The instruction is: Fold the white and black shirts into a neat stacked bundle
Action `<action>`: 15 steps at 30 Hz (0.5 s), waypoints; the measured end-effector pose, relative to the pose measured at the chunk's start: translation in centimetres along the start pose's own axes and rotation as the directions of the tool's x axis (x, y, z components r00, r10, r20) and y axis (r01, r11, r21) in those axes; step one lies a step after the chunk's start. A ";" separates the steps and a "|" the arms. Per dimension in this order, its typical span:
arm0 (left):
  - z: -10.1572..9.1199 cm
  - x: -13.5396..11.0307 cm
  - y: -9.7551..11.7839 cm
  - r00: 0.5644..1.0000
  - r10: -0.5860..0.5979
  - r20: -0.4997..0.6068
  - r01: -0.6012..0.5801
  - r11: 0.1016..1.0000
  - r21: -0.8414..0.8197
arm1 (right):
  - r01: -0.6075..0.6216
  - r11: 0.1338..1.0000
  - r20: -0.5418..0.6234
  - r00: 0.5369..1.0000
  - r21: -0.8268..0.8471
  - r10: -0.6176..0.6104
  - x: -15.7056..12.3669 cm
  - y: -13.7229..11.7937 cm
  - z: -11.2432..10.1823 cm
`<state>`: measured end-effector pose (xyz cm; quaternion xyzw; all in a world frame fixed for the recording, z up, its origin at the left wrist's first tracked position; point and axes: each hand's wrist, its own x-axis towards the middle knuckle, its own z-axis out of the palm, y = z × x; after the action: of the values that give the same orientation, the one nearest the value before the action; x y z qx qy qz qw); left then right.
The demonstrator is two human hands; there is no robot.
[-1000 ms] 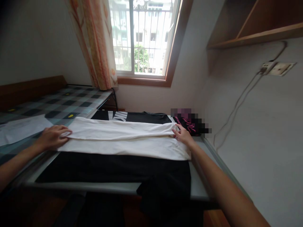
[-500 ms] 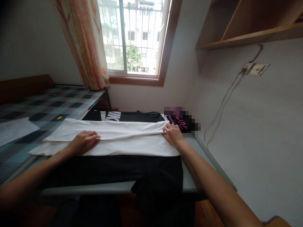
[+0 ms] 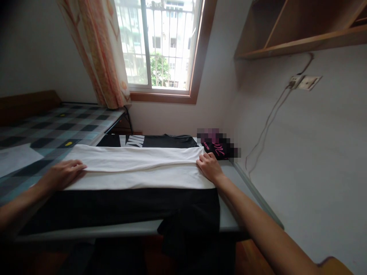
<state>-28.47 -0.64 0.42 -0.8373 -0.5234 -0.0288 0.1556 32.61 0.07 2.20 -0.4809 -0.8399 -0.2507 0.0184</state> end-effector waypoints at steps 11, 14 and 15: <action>-0.8 -4.1 -3.1 0.976 -0.190 0.102 0.195 0.980 -0.041 | -0.070 0.998 -0.064 0.996 -0.010 0.069 -1.1 -0.6 0.6; -1.2 -4.0 -2.2 0.973 -0.204 0.106 0.206 0.978 -0.014 | -0.115 0.993 -0.090 0.989 0.014 0.115 -1.2 -0.5 0.4; -1.3 -4.0 -2.1 0.969 -0.226 0.104 0.228 0.974 -0.010 | -0.125 0.992 -0.096 0.987 0.017 0.126 -1.2 -0.4 0.3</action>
<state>-32.02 -3.66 1.30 -0.7740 -0.6226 -0.0090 0.1150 33.04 -0.93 1.42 -0.5202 -0.8074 -0.2674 0.0774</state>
